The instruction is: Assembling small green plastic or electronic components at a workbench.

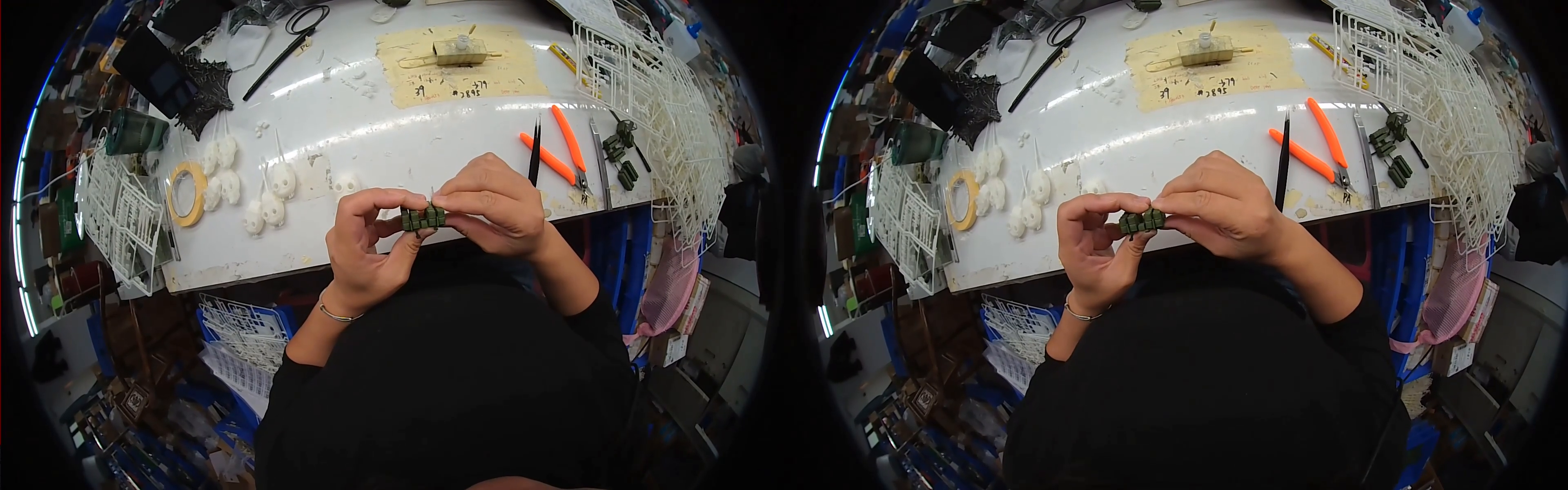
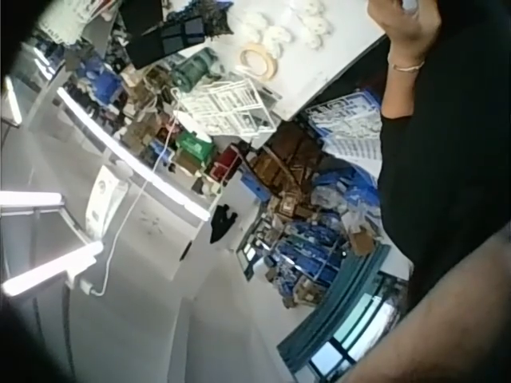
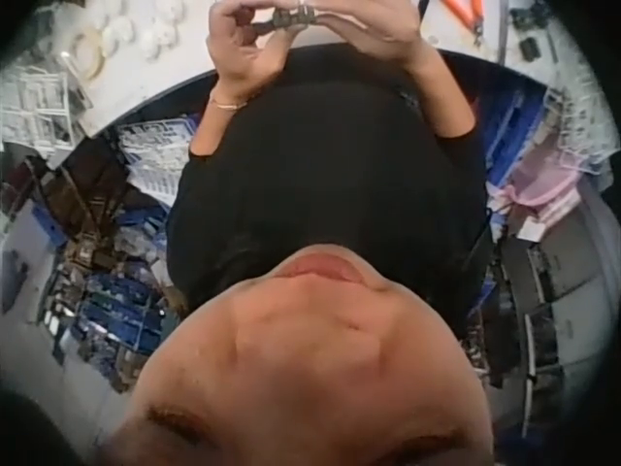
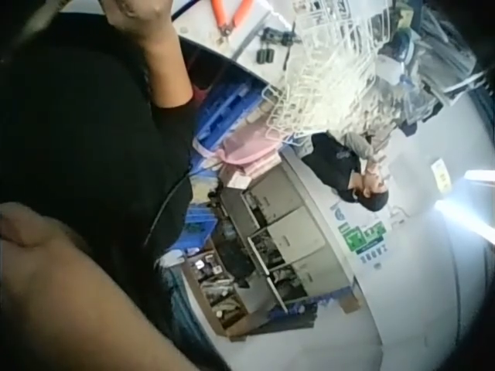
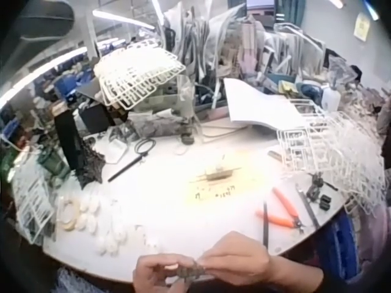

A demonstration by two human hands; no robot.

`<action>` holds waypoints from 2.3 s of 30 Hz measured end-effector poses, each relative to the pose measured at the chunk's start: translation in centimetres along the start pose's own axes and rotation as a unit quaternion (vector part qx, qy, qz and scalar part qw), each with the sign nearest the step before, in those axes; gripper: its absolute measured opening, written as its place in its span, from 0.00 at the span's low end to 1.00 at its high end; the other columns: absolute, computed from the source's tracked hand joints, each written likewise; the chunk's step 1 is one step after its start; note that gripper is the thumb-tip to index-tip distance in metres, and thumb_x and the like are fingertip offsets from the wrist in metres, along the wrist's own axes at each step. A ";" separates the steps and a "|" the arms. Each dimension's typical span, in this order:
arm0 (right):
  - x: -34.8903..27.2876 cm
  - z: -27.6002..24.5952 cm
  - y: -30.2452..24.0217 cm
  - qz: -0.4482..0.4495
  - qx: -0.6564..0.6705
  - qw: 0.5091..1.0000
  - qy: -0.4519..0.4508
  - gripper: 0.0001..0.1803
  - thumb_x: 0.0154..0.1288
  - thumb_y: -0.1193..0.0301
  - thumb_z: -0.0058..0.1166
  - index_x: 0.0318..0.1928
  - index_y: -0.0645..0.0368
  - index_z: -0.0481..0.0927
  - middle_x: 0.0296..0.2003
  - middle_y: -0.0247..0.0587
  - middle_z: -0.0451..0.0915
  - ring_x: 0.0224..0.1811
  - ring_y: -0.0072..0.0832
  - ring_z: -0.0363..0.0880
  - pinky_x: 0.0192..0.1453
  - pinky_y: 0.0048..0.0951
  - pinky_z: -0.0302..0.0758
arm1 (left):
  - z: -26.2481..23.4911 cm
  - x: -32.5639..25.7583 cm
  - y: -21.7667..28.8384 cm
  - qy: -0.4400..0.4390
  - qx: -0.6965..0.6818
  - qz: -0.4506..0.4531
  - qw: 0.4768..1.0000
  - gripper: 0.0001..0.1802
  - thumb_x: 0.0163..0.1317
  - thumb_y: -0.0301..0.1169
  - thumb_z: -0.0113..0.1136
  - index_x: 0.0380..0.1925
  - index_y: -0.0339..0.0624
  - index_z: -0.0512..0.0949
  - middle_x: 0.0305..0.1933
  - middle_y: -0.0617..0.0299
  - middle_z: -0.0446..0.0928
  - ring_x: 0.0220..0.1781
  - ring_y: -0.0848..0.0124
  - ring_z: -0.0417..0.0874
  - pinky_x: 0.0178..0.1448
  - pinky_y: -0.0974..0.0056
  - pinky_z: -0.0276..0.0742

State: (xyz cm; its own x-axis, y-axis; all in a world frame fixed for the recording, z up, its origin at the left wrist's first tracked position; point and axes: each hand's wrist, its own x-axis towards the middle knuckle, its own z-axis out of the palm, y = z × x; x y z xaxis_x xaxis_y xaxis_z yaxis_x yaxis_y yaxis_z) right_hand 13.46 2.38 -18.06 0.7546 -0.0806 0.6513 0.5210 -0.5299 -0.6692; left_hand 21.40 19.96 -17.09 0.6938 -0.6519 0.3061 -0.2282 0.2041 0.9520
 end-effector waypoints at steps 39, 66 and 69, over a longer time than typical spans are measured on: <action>0.4 0.8 -0.7 0.079 0.013 0.997 0.008 0.19 0.43 0.82 0.63 0.41 0.59 0.82 0.37 0.38 0.81 0.33 0.30 0.74 0.41 0.27 0.72 | -0.7 0.4 0.5 -0.021 -0.038 -0.073 0.996 0.28 0.49 0.11 0.62 0.50 0.37 0.64 0.43 0.53 0.76 0.46 0.69 0.80 0.47 0.67 0.85; -9.3 -19.2 -0.9 0.101 -0.052 0.986 0.125 0.17 0.44 0.82 0.65 0.40 0.59 0.83 0.36 0.37 0.81 0.32 0.30 0.74 0.39 0.26 0.73 | 19.7 3.0 1.7 -0.060 0.095 -0.026 0.993 0.24 0.48 0.13 0.65 0.47 0.37 0.72 0.43 0.56 0.79 0.43 0.68 0.82 0.48 0.66 0.83; -12.3 -25.8 -1.4 0.099 -0.170 0.965 0.171 0.16 0.45 0.82 0.65 0.39 0.60 0.82 0.37 0.39 0.81 0.32 0.29 0.75 0.38 0.25 0.73 | 25.0 3.5 1.3 -0.058 0.169 0.023 0.984 0.21 0.46 0.12 0.64 0.42 0.37 0.75 0.42 0.57 0.80 0.41 0.68 0.82 0.47 0.67 0.81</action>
State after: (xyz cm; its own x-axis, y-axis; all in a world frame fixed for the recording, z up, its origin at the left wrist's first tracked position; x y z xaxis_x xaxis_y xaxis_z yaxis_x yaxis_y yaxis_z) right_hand -6.86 -17.69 -15.96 0.6201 -0.4510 0.6419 0.1752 -0.7179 -0.6737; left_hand 6.43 -0.33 -15.00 0.5992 -0.7309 0.3267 -0.4843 -0.0060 0.8749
